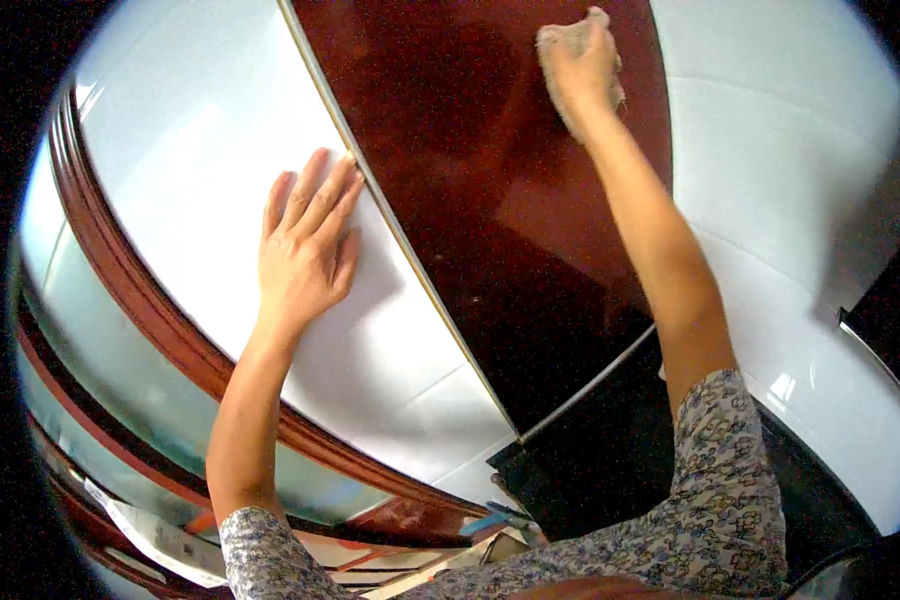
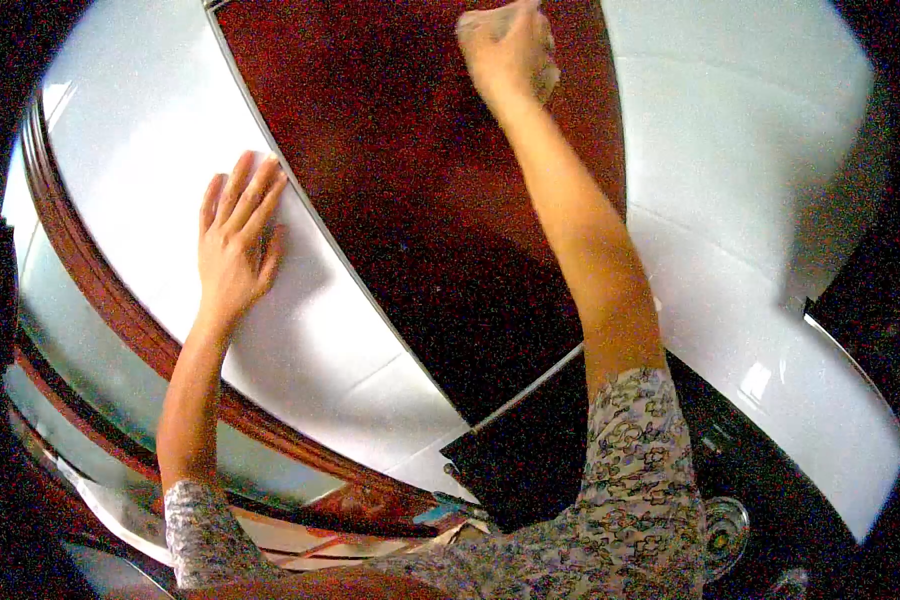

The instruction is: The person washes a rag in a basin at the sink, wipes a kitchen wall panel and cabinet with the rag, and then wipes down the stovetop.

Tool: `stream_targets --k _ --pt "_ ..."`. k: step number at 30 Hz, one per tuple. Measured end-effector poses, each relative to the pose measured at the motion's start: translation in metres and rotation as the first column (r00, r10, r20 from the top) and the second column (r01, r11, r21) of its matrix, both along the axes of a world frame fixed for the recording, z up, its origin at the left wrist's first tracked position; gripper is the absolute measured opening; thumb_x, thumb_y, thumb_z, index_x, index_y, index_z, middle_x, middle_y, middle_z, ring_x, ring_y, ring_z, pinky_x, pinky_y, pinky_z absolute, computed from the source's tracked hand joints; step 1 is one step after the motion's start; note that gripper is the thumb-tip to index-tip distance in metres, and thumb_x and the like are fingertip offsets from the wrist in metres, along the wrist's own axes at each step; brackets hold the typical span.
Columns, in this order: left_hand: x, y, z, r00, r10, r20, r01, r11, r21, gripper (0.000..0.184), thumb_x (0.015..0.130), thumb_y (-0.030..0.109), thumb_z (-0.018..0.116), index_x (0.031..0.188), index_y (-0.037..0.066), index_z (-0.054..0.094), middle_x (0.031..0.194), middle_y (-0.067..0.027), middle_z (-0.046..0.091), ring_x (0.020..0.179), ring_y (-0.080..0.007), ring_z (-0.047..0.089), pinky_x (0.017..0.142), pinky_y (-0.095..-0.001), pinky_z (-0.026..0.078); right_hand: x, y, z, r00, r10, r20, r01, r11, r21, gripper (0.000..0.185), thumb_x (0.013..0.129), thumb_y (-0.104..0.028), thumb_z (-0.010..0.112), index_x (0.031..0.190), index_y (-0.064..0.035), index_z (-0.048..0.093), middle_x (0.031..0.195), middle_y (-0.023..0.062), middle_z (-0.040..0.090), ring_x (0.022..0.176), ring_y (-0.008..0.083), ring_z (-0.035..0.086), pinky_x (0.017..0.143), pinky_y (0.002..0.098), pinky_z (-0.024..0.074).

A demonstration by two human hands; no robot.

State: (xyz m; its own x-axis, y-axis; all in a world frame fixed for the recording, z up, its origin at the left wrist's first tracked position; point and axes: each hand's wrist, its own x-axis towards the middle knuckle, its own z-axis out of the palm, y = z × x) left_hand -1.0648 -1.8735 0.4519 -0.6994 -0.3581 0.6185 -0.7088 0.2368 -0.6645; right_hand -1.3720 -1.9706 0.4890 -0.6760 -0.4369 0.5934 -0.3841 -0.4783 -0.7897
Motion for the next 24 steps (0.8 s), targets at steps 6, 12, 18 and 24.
stream_targets --k 6,12,18,24 --pt "0.002 0.001 0.003 1.000 0.027 0.011 -0.028 0.999 0.029 0.060 0.075 0.013 0.054 0.134 0.011 0.045 0.145 -0.0048 0.035 0.138 -0.0241 0.024 0.112 -0.0454 0.015 0.105 -0.021 -0.093 0.774 -0.297 -0.560 0.016 0.892 -0.451 0.067 0.085 -0.040 0.054 0.141 -0.0098 0.030 0.144 0.0165 0.029 0.134 0.0336 0.025 0.107 0.0517 0.0182" --pt "0.003 -0.001 0.001 1.000 -0.003 -0.013 0.003 1.000 0.012 0.058 0.075 0.010 0.054 0.132 0.013 0.047 0.143 -0.0005 0.038 0.136 -0.0203 0.027 0.113 -0.0445 0.018 0.105 0.011 -0.238 0.507 -0.033 -0.861 -0.287 0.936 -0.205 0.058 0.090 -0.034 0.043 0.141 -0.0082 0.030 0.146 0.0190 0.025 0.136 0.0358 0.020 0.109 0.0535 0.0106" --pt "-0.002 0.003 0.004 1.000 0.030 -0.006 -0.030 1.000 0.002 0.058 0.075 0.010 0.055 0.132 0.014 0.047 0.143 -0.0001 0.038 0.137 -0.0200 0.026 0.113 -0.0442 0.018 0.088 -0.016 -0.090 0.779 -0.248 -0.576 -0.087 0.867 -0.491 0.052 0.087 -0.025 0.048 0.133 -0.0047 0.039 0.135 0.0185 0.040 0.126 0.0357 0.036 0.103 0.0482 0.0273" --pt "-0.001 0.001 0.003 0.999 0.034 -0.013 -0.034 0.999 0.006 0.056 0.076 0.011 0.054 0.132 0.014 0.047 0.143 0.0000 0.038 0.137 -0.0198 0.026 0.113 -0.0440 0.018 0.091 0.004 -0.118 0.688 -0.238 -0.686 -0.105 0.902 -0.419 0.049 0.088 -0.020 0.052 0.133 -0.0026 0.040 0.134 0.0220 0.042 0.126 0.0357 0.037 0.105 0.0462 0.0280"
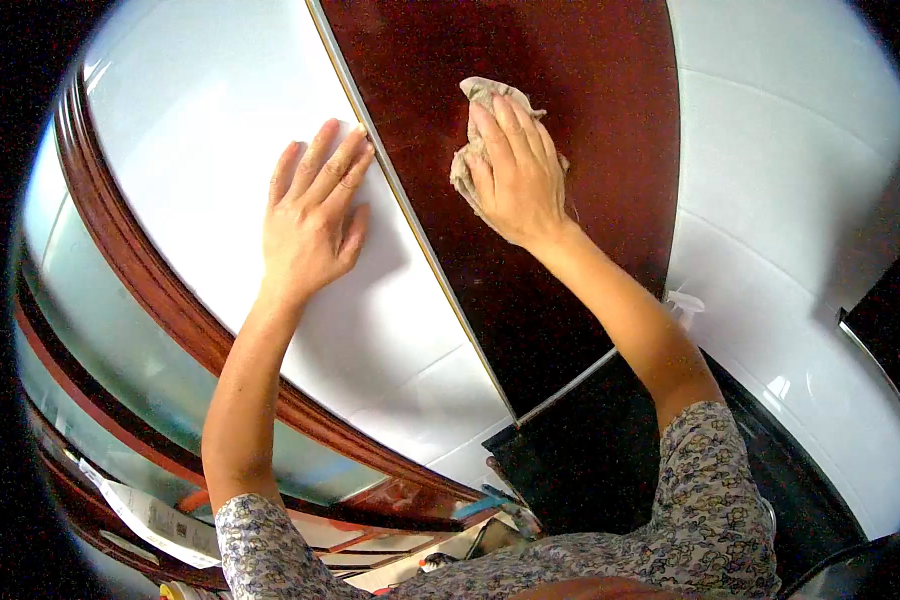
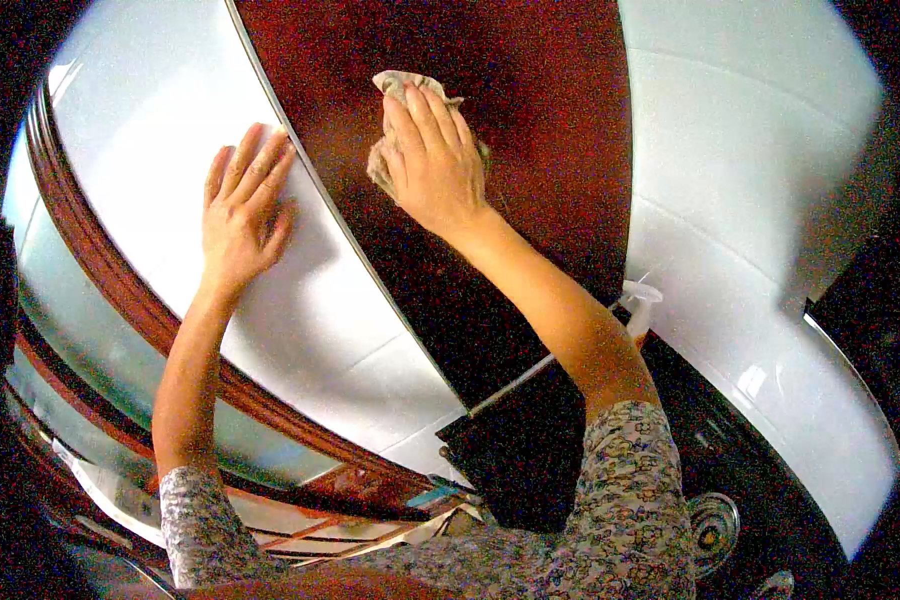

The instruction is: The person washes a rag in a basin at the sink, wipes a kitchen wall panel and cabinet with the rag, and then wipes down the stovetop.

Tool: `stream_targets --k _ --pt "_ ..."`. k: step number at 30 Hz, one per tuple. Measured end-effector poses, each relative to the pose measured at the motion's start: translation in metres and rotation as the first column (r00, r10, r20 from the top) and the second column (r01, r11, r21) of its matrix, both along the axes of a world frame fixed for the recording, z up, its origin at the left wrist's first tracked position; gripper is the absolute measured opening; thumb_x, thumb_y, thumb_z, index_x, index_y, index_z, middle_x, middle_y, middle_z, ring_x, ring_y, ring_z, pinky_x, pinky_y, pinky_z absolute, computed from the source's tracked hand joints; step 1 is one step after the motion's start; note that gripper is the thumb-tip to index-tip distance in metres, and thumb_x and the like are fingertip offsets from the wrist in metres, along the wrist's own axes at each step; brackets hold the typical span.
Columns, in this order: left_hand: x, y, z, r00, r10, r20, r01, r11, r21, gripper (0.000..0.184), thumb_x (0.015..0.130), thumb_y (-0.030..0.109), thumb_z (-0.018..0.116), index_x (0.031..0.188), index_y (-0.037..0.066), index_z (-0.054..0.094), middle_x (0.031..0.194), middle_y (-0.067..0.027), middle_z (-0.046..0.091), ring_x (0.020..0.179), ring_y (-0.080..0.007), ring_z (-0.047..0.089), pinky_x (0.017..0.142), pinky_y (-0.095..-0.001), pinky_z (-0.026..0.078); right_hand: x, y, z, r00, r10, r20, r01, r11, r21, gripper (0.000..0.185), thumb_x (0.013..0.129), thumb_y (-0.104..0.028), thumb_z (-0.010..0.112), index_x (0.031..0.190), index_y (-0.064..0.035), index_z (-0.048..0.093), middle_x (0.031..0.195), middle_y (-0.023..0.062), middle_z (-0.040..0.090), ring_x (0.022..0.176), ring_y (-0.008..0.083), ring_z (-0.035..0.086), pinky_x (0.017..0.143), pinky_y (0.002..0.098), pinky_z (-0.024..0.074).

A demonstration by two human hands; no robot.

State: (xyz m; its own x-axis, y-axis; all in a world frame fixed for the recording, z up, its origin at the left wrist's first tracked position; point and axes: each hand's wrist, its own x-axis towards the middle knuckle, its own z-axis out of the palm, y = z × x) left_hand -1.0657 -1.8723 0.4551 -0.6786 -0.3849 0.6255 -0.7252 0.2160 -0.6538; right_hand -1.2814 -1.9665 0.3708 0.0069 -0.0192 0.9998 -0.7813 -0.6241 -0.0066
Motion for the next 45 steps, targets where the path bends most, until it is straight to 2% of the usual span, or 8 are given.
stream_targets --k 20,24,27,32,34,37,42,45 --pt "0.008 0.000 0.000 1.000 -0.011 0.005 0.011 1.000 -0.017 0.058 0.076 0.017 0.055 0.133 0.012 0.047 0.143 -0.0005 0.037 0.137 -0.0196 0.025 0.113 -0.0437 0.016 -0.012 -0.003 0.026 0.994 -0.056 -0.090 0.054 0.998 -0.022 0.053 0.089 -0.027 0.052 0.134 -0.0042 0.039 0.134 0.0194 0.044 0.127 0.0335 0.039 0.105 0.0469 0.0278" --pt "0.009 0.000 0.001 1.000 -0.004 0.009 0.005 1.000 -0.012 0.058 0.076 0.016 0.055 0.133 0.013 0.046 0.143 -0.0009 0.037 0.137 -0.0201 0.026 0.113 -0.0441 0.016 -0.017 -0.023 0.063 0.994 -0.057 0.095 0.058 0.998 -0.005 0.055 0.091 -0.032 0.047 0.136 -0.0034 0.036 0.138 0.0196 0.039 0.129 0.0344 0.035 0.105 0.0468 0.0268" --pt "0.009 0.002 -0.001 1.000 0.001 0.000 -0.001 1.000 -0.006 0.059 0.076 0.016 0.055 0.133 0.013 0.046 0.143 -0.0006 0.037 0.137 -0.0202 0.026 0.113 -0.0438 0.016 0.004 -0.010 0.027 0.995 -0.091 -0.030 0.089 0.994 -0.068 0.054 0.091 -0.030 0.044 0.136 -0.0040 0.034 0.140 0.0212 0.034 0.133 0.0371 0.027 0.104 0.0472 0.0284" --pt "0.009 0.001 -0.002 1.000 -0.021 -0.003 0.021 1.000 -0.008 0.059 0.075 0.015 0.056 0.133 0.013 0.046 0.144 -0.0004 0.037 0.137 -0.0204 0.026 0.114 -0.0434 0.015 -0.066 -0.053 0.088 0.906 -0.181 0.382 0.220 0.973 -0.062 0.039 0.090 -0.025 0.040 0.121 -0.0006 0.042 0.121 0.0196 0.047 0.117 0.0361 0.042 0.096 0.0483 0.0358" --pt "0.009 0.001 -0.001 1.000 -0.021 0.002 0.022 1.000 -0.012 0.059 0.075 0.015 0.057 0.133 0.013 0.046 0.144 -0.0005 0.037 0.137 -0.0205 0.026 0.114 -0.0433 0.015 -0.068 -0.062 0.080 0.921 -0.128 0.368 0.109 0.991 0.073 0.044 0.090 -0.028 0.041 0.125 -0.0015 0.041 0.127 0.0198 0.045 0.121 0.0355 0.040 0.098 0.0467 0.0352" --pt "0.009 0.002 -0.001 1.000 -0.021 -0.011 0.021 1.000 -0.005 0.060 0.073 0.014 0.057 0.133 0.012 0.046 0.144 -0.0008 0.036 0.137 -0.0207 0.025 0.114 -0.0434 0.014 -0.028 -0.041 0.041 0.986 -0.159 0.048 0.163 0.982 -0.098 0.051 0.089 -0.037 0.044 0.129 -0.0048 0.039 0.134 0.0164 0.040 0.126 0.0343 0.036 0.099 0.0551 0.0298" --pt "0.011 0.002 -0.003 0.999 -0.043 -0.006 0.043 0.999 0.004 0.061 0.072 0.014 0.058 0.131 0.011 0.047 0.144 -0.0024 0.037 0.137 -0.0209 0.025 0.114 -0.0439 0.015 -0.059 -0.060 0.082 0.913 -0.156 0.377 0.203 0.975 -0.088 0.044 0.086 -0.030 0.052 0.123 -0.0066 0.045 0.126 0.0160 0.046 0.120 0.0353 0.040 0.098 0.0496 0.0312" --pt "0.009 0.004 0.000 0.998 -0.056 -0.009 0.056 0.998 0.010 0.060 0.072 0.014 0.058 0.131 0.010 0.047 0.144 -0.0032 0.037 0.137 -0.0210 0.025 0.113 -0.0443 0.015 -0.031 -0.032 0.075 0.988 -0.033 0.149 0.062 0.979 -0.195 0.044 0.085 -0.035 0.047 0.117 -0.0042 0.047 0.121 0.0200 0.048 0.113 0.0371 0.044 0.094 0.0502 0.0346"
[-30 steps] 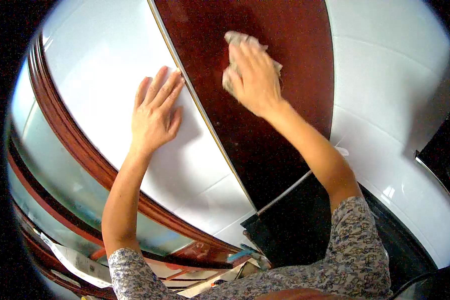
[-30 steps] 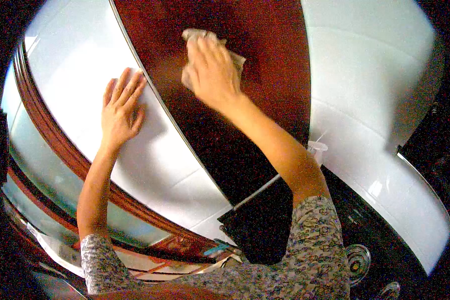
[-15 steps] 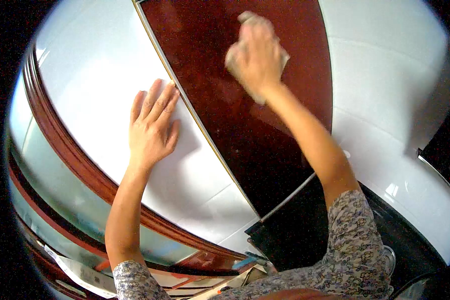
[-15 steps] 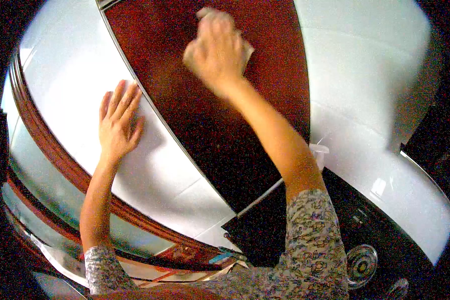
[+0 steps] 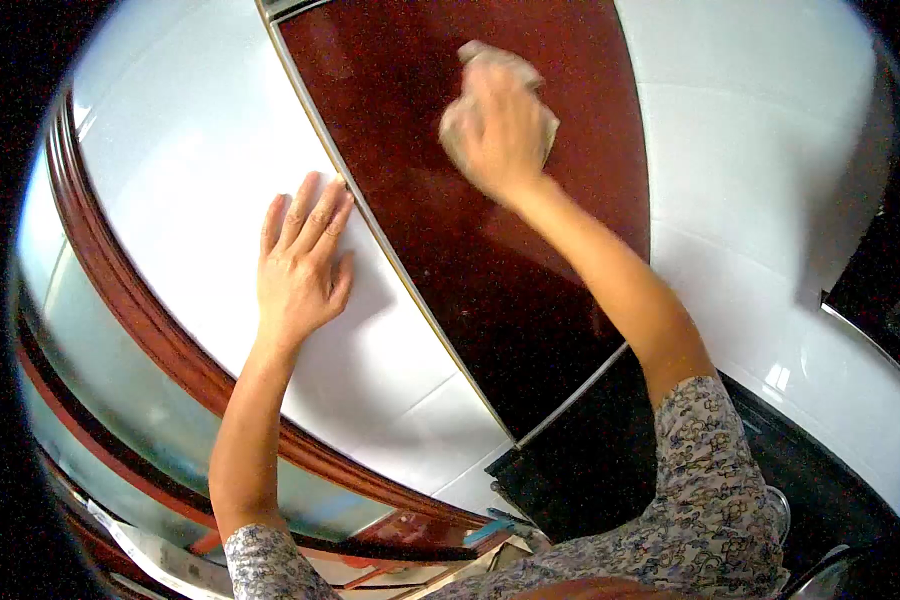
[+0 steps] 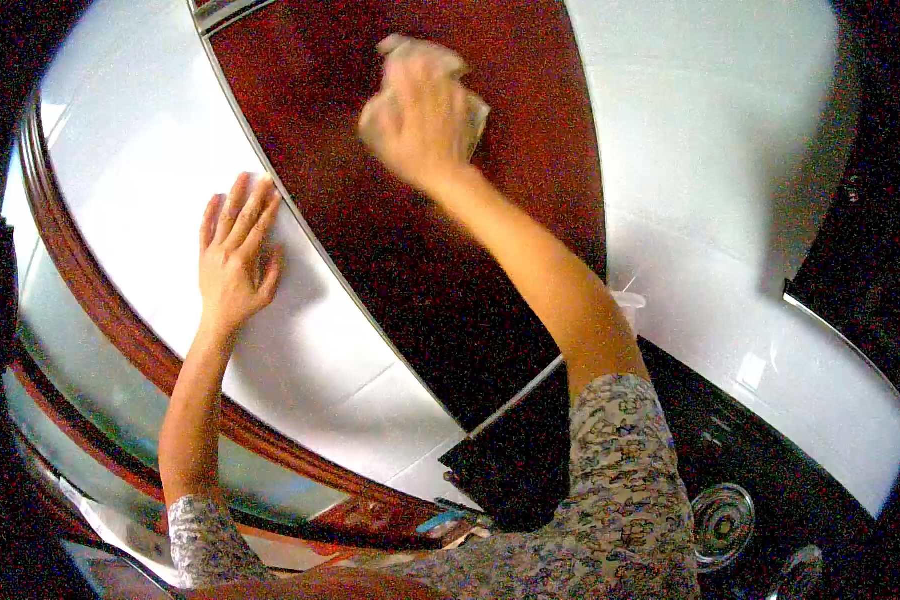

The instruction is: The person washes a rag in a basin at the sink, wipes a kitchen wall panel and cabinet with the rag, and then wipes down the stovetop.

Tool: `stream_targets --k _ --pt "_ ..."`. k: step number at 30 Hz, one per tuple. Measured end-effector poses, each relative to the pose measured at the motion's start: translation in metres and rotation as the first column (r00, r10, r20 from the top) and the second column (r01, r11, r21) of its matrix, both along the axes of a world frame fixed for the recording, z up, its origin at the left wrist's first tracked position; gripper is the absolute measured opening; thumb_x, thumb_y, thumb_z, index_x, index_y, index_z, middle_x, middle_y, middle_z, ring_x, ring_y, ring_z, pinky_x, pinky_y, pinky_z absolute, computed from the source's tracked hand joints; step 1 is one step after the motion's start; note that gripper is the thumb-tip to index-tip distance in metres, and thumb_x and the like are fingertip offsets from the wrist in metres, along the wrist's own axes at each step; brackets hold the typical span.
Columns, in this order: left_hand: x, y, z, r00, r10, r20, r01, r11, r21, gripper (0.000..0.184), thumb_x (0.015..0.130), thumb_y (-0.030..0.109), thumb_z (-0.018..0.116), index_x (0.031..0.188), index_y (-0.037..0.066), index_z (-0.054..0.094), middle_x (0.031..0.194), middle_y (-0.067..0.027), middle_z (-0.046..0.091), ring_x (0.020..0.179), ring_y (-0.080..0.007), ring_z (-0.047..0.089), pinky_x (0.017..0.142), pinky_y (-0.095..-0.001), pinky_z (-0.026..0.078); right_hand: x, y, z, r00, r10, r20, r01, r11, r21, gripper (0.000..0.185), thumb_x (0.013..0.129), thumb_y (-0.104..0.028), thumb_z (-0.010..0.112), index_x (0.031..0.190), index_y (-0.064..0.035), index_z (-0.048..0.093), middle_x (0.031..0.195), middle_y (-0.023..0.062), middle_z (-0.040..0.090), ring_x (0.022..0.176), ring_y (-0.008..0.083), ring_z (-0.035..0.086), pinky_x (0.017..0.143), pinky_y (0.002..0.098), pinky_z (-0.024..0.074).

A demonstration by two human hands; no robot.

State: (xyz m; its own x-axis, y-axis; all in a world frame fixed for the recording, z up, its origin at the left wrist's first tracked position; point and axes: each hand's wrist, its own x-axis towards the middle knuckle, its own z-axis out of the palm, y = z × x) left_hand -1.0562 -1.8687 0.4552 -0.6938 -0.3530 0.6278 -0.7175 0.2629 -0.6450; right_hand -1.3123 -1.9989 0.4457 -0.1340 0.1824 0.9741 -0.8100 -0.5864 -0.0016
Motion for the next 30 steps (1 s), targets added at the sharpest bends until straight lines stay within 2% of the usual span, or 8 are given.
stream_targets --k 3,8,10,13,21,23,28,30 --pt "-0.002 0.001 0.001 1.000 -0.013 -0.002 0.013 1.000 0.001 0.061 0.072 0.013 0.058 0.131 0.010 0.047 0.144 -0.0032 0.037 0.137 -0.0211 0.025 0.113 -0.0447 0.015 0.046 0.036 -0.048 0.876 -0.007 -0.482 -0.065 0.989 -0.133 0.050 0.079 -0.044 0.051 0.115 -0.0092 0.053 0.121 0.0165 0.051 0.114 0.0354 0.046 0.095 0.0503 0.0337" --pt "0.002 -0.001 0.000 1.000 0.001 0.002 -0.001 1.000 -0.001 0.059 0.075 0.016 0.056 0.133 0.011 0.045 0.145 -0.0012 0.035 0.137 -0.0195 0.024 0.113 -0.0442 0.016 -0.023 -0.020 0.011 0.968 -0.048 0.244 -0.006 0.976 0.216 0.036 0.088 -0.027 0.046 0.116 -0.0040 0.047 0.105 0.0132 0.054 0.101 0.0318 0.052 0.086 0.0462 0.0416" --pt "0.006 -0.002 0.001 1.000 -0.024 -0.007 0.024 0.999 0.032 0.062 0.074 0.018 0.056 0.134 0.011 0.044 0.145 -0.0049 0.035 0.138 -0.0239 0.024 0.113 -0.0451 0.014 -0.046 -0.052 0.010 0.898 -0.171 0.405 0.062 0.961 0.268 0.048 0.096 -0.032 0.034 0.137 -0.0079 0.030 0.137 0.0148 0.037 0.129 0.0324 0.033 0.106 0.0498 0.0253" --pt "0.008 -0.003 0.000 0.999 -0.046 -0.011 0.046 0.999 0.024 0.059 0.075 0.018 0.056 0.133 0.011 0.046 0.145 -0.0016 0.034 0.137 -0.0195 0.024 0.113 -0.0442 0.017 -0.013 -0.037 0.008 0.964 -0.055 0.259 0.028 0.994 0.109 0.058 0.084 -0.027 0.051 0.135 -0.0078 0.033 0.143 0.0123 0.030 0.134 0.0330 0.024 0.106 0.0505 0.0220" --pt "0.011 -0.006 0.001 0.995 -0.094 -0.024 0.094 0.996 0.011 0.055 0.073 0.016 0.058 0.127 0.009 0.051 0.141 -0.0037 0.039 0.136 -0.0212 0.026 0.112 -0.0450 0.018 0.098 0.048 0.052 0.992 -0.040 -0.117 0.043 0.999 0.026 0.058 0.094 -0.035 0.034 0.141 -0.0014 0.027 0.143 0.0190 0.030 0.135 0.0322 0.023 0.110 0.0438 0.0149" --pt "0.011 -0.006 0.001 0.996 -0.076 -0.036 0.077 0.997 0.014 0.054 0.073 0.015 0.058 0.126 0.009 0.052 0.140 -0.0040 0.041 0.136 -0.0216 0.027 0.112 -0.0452 0.018 0.112 0.041 0.039 0.986 0.008 -0.165 -0.020 0.997 -0.074 0.053 0.083 -0.031 0.052 0.131 -0.0103 0.043 0.136 0.0132 0.040 0.128 0.0300 0.034 0.103 0.0479 0.0247" --pt "0.020 -0.007 0.005 0.822 -0.526 -0.217 0.540 0.842 0.003 0.012 0.063 0.001 0.056 0.075 0.002 0.052 0.086 -0.0118 0.054 0.089 -0.0312 0.054 0.094 -0.0444 0.044 0.089 0.059 -0.062 0.714 0.025 -0.699 0.140 0.974 0.178 0.050 0.083 -0.034 0.053 0.128 -0.0122 0.049 0.142 0.0064 0.038 0.130 0.0272 0.034 0.103 0.0505 0.0263" --pt "0.020 -0.007 0.006 0.801 -0.547 -0.245 0.559 0.829 -0.022 0.012 0.063 0.000 0.055 0.074 0.002 0.051 0.086 -0.0124 0.053 0.086 -0.0318 0.053 0.093 -0.0445 0.044 0.069 0.029 -0.116 0.579 -0.037 -0.815 -0.032 0.997 -0.067 0.055 0.083 -0.041 0.051 0.131 -0.0156 0.046 0.144 0.0090 0.035 0.134 0.0283 0.029 0.106 0.0529 0.0198"
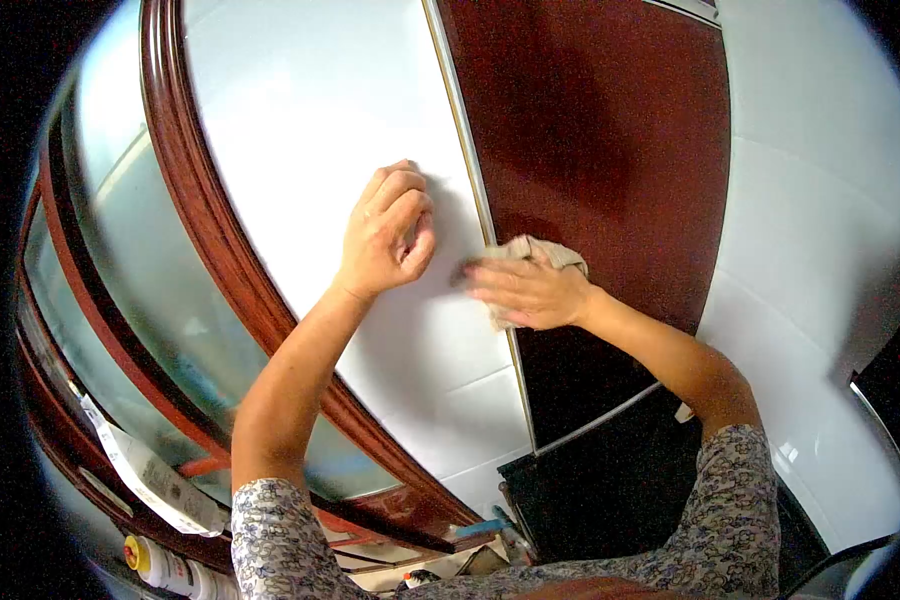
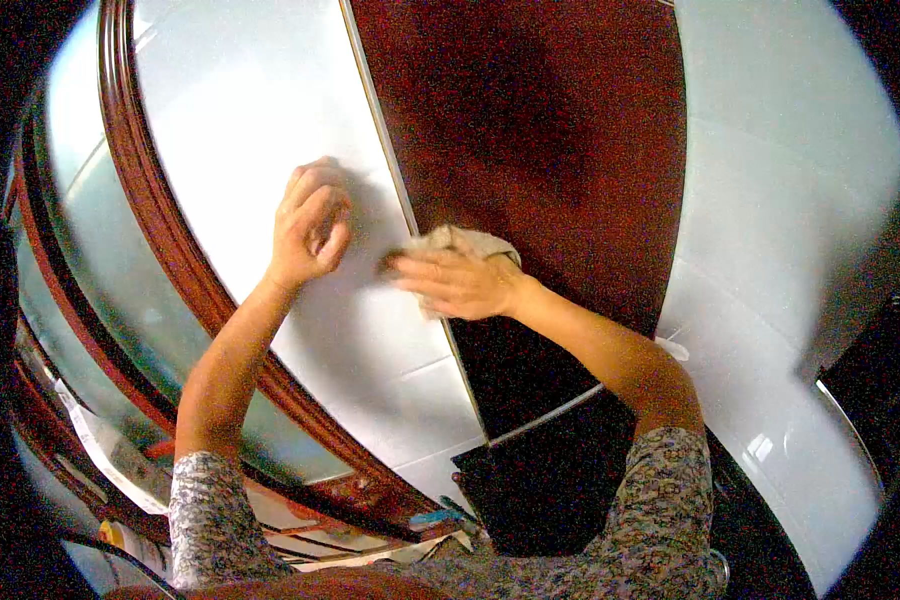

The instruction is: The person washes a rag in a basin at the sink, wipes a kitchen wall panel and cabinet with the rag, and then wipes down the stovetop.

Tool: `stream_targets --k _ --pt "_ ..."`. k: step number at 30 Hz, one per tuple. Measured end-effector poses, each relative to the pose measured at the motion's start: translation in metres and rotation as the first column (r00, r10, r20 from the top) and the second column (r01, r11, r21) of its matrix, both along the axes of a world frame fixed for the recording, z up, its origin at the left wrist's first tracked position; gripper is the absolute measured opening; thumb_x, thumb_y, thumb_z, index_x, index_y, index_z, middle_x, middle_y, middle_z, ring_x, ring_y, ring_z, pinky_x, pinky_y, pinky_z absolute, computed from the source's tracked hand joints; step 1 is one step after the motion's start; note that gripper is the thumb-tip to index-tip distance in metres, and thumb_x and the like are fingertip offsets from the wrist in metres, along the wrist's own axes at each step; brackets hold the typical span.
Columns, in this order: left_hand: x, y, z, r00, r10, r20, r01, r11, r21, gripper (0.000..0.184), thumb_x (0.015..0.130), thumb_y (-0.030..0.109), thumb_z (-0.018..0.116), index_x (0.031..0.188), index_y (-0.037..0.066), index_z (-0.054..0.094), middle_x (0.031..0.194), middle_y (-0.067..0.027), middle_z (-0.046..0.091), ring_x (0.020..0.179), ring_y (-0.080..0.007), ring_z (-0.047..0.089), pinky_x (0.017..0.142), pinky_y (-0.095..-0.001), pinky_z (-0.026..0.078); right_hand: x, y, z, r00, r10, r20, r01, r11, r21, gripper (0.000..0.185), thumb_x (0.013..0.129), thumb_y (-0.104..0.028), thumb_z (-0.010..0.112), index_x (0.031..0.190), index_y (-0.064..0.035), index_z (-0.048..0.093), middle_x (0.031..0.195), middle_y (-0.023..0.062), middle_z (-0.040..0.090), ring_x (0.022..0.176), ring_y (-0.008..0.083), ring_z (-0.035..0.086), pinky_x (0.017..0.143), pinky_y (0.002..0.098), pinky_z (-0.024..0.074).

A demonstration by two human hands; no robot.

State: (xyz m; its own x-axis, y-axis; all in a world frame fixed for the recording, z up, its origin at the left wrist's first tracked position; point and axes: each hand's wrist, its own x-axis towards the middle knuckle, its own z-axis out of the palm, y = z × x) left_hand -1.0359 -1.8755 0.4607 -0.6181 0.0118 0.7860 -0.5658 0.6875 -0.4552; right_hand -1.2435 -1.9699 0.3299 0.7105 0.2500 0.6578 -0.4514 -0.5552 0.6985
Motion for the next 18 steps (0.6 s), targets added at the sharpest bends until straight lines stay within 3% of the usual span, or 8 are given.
stream_targets --k 3,5,6,7,9,13,15,18 --pt "0.001 -0.003 0.000 0.999 -0.023 -0.049 0.023 1.000 0.004 0.012 0.063 0.001 0.053 0.075 0.001 0.051 0.085 -0.0129 0.053 0.086 -0.0321 0.053 0.089 -0.0436 0.045 0.000 0.018 0.057 0.973 -0.029 0.228 -0.017 0.981 0.196 0.056 0.084 -0.040 0.052 0.134 -0.0172 0.043 0.143 0.0127 0.035 0.135 0.0333 0.026 0.108 0.0535 0.0172" --pt "0.004 -0.004 -0.001 0.997 -0.028 -0.071 0.028 1.000 -0.003 0.012 0.064 0.002 0.052 0.076 0.001 0.051 0.086 -0.0134 0.053 0.087 -0.0319 0.053 0.087 -0.0425 0.045 0.010 0.003 0.130 0.798 -0.031 0.601 -0.023 0.996 0.083 0.058 0.083 -0.039 0.054 0.135 -0.0169 0.042 0.142 0.0141 0.035 0.134 0.0337 0.027 0.107 0.0529 0.0184" --pt "0.004 -0.005 0.000 0.996 -0.032 -0.078 0.031 0.999 -0.013 0.012 0.065 0.003 0.051 0.077 0.001 0.051 0.086 -0.0138 0.053 0.087 -0.0317 0.052 0.085 -0.0418 0.044 0.014 -0.014 0.169 0.719 0.096 0.689 -0.076 0.995 -0.059 0.060 0.086 -0.043 0.051 0.137 -0.0145 0.039 0.145 0.0149 0.030 0.134 0.0294 0.028 0.106 0.0511 0.0182" --pt "0.007 -0.006 -0.002 0.995 -0.044 -0.089 0.043 0.999 -0.017 0.012 0.065 0.004 0.050 0.077 0.001 0.051 0.087 -0.0142 0.053 0.087 -0.0315 0.052 0.084 -0.0411 0.044 0.012 -0.021 0.204 0.751 -0.230 0.619 0.204 0.972 0.114 0.061 0.083 -0.041 0.055 0.136 -0.0144 0.040 0.144 0.0157 0.031 0.132 0.0310 0.030 0.103 0.0491 0.0225" --pt "0.006 -0.004 -0.005 0.994 -0.025 -0.108 0.025 1.000 0.001 0.011 0.068 0.005 0.048 0.078 0.001 0.052 0.089 -0.0158 0.054 0.091 -0.0307 0.052 0.083 -0.0375 0.043 0.036 -0.005 0.251 0.614 0.113 0.781 -0.084 0.993 -0.078 0.059 0.093 -0.036 0.034 0.140 -0.0013 0.027 0.144 0.0194 0.029 0.135 0.0320 0.023 0.110 0.0449 0.0145" --pt "0.008 -0.008 -0.010 0.991 -0.036 -0.127 0.034 0.999 -0.019 0.011 0.074 0.005 0.048 0.081 0.000 0.055 0.091 -0.0158 0.057 0.090 -0.0290 0.055 0.084 -0.0370 0.044 0.045 0.006 0.193 0.601 0.131 0.788 -0.034 0.990 -0.139 0.060 0.089 -0.032 0.041 0.139 -0.0001 0.029 0.141 0.0223 0.032 0.133 0.0330 0.027 0.110 0.0462 0.0156" --pt "0.005 -0.010 -0.009 0.988 -0.051 -0.147 0.045 0.998 -0.043 0.009 0.079 0.004 0.050 0.081 -0.001 0.058 0.090 -0.0145 0.060 0.088 -0.0265 0.057 0.082 -0.0344 0.044 0.043 0.025 0.125 0.603 0.147 0.784 -0.007 0.984 -0.179 0.056 0.088 -0.029 0.044 0.134 0.0005 0.034 0.132 0.0240 0.041 0.123 0.0334 0.040 0.104 0.0468 0.0279" --pt "0.013 -0.015 -0.009 0.992 -0.087 -0.096 0.086 0.996 -0.018 0.011 0.079 0.004 0.050 0.081 -0.001 0.059 0.090 -0.0123 0.060 0.088 -0.0243 0.057 0.079 -0.0322 0.044 0.051 0.036 -0.022 0.689 -0.168 0.705 -0.053 0.959 0.280 0.057 0.079 -0.035 0.059 0.130 -0.0135 0.046 0.141 0.0161 0.035 0.131 0.0327 0.030 0.103 0.0496 0.0227"
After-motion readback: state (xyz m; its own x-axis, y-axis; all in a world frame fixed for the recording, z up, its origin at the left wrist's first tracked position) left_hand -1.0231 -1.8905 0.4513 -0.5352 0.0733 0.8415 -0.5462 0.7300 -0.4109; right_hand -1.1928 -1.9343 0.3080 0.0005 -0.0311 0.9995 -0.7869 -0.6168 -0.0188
